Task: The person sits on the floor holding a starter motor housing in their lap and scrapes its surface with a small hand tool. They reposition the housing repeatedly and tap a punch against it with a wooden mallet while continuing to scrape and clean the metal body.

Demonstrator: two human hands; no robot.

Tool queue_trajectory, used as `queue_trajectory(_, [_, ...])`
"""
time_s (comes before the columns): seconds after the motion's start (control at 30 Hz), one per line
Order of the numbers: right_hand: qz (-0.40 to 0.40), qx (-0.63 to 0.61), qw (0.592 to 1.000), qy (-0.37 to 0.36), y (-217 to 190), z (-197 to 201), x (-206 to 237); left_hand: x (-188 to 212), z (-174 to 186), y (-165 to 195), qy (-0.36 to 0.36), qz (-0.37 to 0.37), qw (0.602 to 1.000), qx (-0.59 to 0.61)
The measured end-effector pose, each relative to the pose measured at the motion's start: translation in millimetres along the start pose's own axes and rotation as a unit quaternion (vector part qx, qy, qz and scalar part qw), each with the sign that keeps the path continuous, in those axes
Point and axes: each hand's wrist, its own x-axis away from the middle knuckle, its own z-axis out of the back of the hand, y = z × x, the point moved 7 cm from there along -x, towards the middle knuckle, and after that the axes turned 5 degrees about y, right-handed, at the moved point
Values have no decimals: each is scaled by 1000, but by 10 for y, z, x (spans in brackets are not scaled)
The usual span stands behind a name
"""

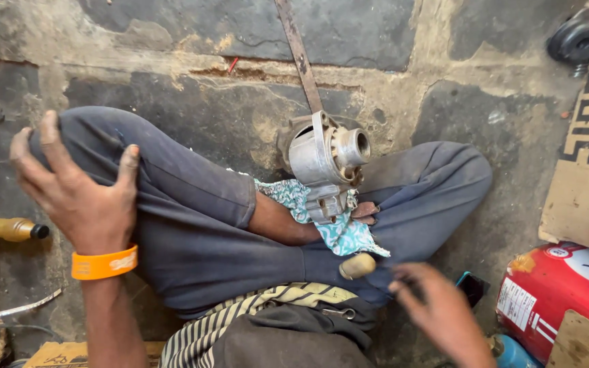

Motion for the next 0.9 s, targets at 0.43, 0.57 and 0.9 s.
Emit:
queue_trajectory(0.43, [-248, 17, 930, 271, 482, 88, -858, -427, 75, -116, -68, 34, 967, 244])
queue_trajectory(0.57, [-215, 22, 925, 312, 459, 173, -928, -534, 8, -103, -104, 70, 944, 304])
queue_trajectory(0.9, [-163, 2, 896, 412, 656, 450, -1256, -867, -334, -315, -247, 38, 916, 315])
